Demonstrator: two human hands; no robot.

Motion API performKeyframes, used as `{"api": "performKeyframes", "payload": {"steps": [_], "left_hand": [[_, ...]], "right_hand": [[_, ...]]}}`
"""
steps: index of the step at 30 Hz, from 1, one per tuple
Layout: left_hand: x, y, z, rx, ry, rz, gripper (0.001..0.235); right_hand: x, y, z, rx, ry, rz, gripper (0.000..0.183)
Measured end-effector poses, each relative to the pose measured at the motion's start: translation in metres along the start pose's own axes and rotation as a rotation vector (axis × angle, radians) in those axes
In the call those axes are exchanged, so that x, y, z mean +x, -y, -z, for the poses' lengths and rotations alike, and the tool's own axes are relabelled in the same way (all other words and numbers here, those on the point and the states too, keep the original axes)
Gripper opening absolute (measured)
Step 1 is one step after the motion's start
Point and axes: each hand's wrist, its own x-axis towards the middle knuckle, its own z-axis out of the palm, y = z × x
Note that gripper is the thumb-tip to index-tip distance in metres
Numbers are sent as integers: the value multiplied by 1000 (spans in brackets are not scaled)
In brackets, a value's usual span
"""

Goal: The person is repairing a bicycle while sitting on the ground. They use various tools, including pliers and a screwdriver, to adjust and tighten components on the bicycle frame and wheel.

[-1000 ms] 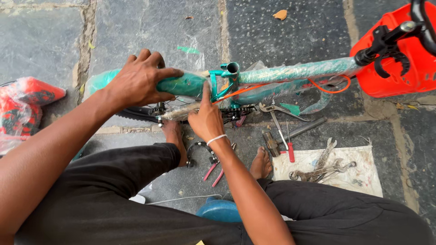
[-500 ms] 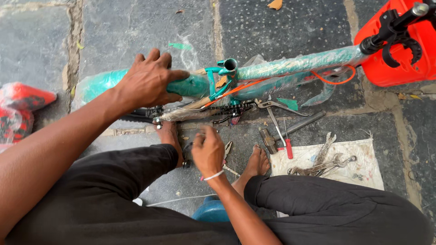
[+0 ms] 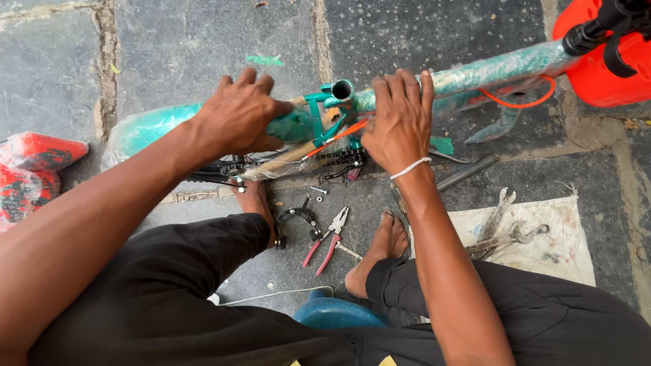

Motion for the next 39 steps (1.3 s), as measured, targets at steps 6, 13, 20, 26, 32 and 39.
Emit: {"api": "performKeyframes", "payload": {"steps": [6,13,20,26,32,39], "left_hand": [[26,-14,-13,73,32,-77,65],[18,-1,-22,59,-80,-54,73],[-10,31,-49,14,-225,-82,70],[-24,31,-40,38,-271,-98,76],[-27,33,-32,172,-240,-99,106],[-29,33,-49,363,-153,-62,110]], "right_hand": [[4,-5,1,-14,15,-8,48],[-39,1,-10,234,-358,12,54],[-216,51,-113,321,199,-540,18],[-271,67,-160,312,829,-411,22],[-252,67,-139,364,779,-452,21],[-198,52,-10,371,519,-270,23]]}}
